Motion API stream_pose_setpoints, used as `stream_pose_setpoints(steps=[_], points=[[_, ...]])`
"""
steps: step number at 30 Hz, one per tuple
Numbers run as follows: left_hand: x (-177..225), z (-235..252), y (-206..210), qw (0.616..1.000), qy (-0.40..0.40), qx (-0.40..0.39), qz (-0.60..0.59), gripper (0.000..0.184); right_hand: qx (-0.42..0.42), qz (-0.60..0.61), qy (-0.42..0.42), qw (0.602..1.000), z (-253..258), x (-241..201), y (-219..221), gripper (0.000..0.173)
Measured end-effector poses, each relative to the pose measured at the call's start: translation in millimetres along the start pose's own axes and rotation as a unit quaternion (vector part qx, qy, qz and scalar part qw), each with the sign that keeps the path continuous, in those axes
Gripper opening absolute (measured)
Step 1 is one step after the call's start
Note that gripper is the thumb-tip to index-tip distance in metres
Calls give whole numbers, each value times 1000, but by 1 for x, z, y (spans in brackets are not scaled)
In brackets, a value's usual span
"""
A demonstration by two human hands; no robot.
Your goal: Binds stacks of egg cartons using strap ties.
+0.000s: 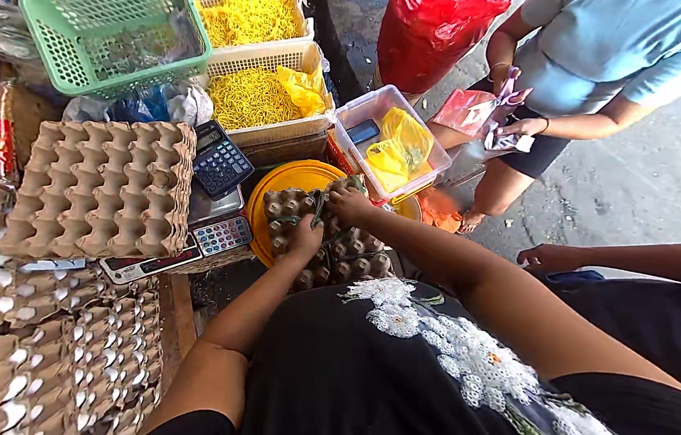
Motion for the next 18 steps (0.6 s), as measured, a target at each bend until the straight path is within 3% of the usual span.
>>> stream_pose_setpoints(steps=[2,5,8,10,12,13,16,18], points=[[-6,-2,1,1000,19,8,21,45,-40,32,34,998,-8,-9,-5,32],[-9,-2,-4,991,85,-9,103,52,-151,258,53,953,-36,-40,-19,38],[-25,6,4,965,232,35,116,35,-129,412,53,900,-44,-44,-23,40],[-33,15,11,958,270,55,75,31,-93,473,69,874,-38,-38,-22,39],[-29,14,10,976,212,37,36,32,-40,517,106,848,-29,-30,-26,41],[-23,13,7,985,172,24,22,35,-9,501,127,856,-23,-24,-27,39],[-13,10,3,995,82,-6,-57,43,-4,326,168,930,-4,-8,-20,29],[-7,9,4,984,-2,-21,-180,41,-26,287,166,943,0,-11,-22,30]])
Point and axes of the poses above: each hand's wrist, its own z-axis towards the middle knuckle, its own y-axis out of the palm, x = y × z, the point moved 1 cm from there along z, towards the middle knuckle, and after that the axes turned 5 degrees about -y, right-handed, at the moved point
